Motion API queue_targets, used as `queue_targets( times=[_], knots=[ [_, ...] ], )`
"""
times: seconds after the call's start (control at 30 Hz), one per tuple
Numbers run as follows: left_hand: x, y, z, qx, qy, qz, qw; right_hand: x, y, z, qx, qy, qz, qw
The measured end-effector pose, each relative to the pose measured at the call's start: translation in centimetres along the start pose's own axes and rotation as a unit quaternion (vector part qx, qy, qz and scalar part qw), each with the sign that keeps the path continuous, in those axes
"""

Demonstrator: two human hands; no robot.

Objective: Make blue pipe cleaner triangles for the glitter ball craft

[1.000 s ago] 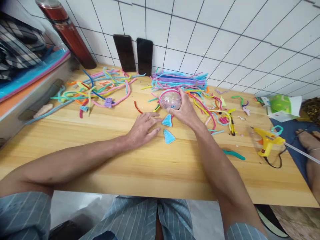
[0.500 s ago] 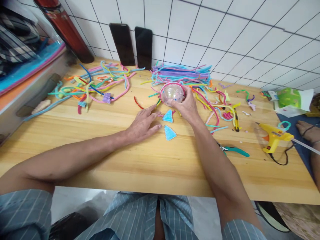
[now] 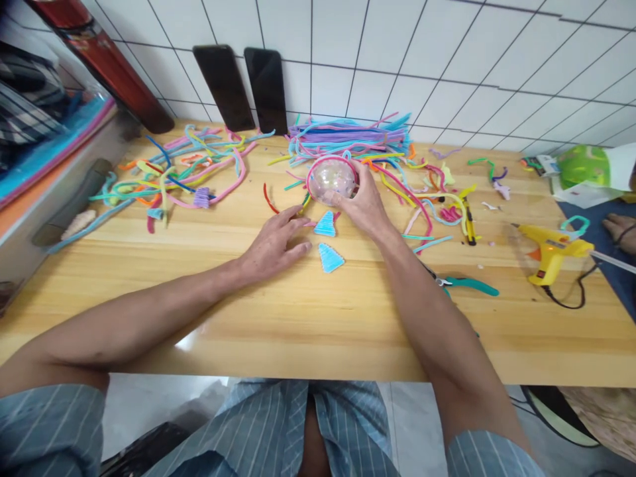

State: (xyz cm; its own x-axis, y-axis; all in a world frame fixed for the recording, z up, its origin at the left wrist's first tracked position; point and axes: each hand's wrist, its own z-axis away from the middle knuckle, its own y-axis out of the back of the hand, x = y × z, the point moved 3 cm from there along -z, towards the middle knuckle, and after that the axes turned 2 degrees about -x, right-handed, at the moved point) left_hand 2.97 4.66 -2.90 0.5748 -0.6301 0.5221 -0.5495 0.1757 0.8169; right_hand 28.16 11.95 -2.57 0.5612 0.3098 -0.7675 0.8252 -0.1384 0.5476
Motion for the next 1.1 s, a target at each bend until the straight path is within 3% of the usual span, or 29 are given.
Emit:
queue_targets(
  times=[0.57, 0.83, 1.1],
  knots=[
    [-0.2, 0.0, 0.1, -0.001, 0.001, -0.004, 1.0, 0.5, -0.2, -0.2, -0.013, 0.005, -0.036, 0.999],
    [-0.3, -0.1, 0.1, 0.005, -0.001, -0.003, 1.0, 0.9, 1.0, -0.5, 0.021, -0.036, -0.083, 0.996],
    [-0.3, 0.1, 0.1, -0.008, 0.006, -0.009, 1.0, 0.2, 1.4, -0.4, 0.017, -0.03, -0.106, 0.994]
  ],
)
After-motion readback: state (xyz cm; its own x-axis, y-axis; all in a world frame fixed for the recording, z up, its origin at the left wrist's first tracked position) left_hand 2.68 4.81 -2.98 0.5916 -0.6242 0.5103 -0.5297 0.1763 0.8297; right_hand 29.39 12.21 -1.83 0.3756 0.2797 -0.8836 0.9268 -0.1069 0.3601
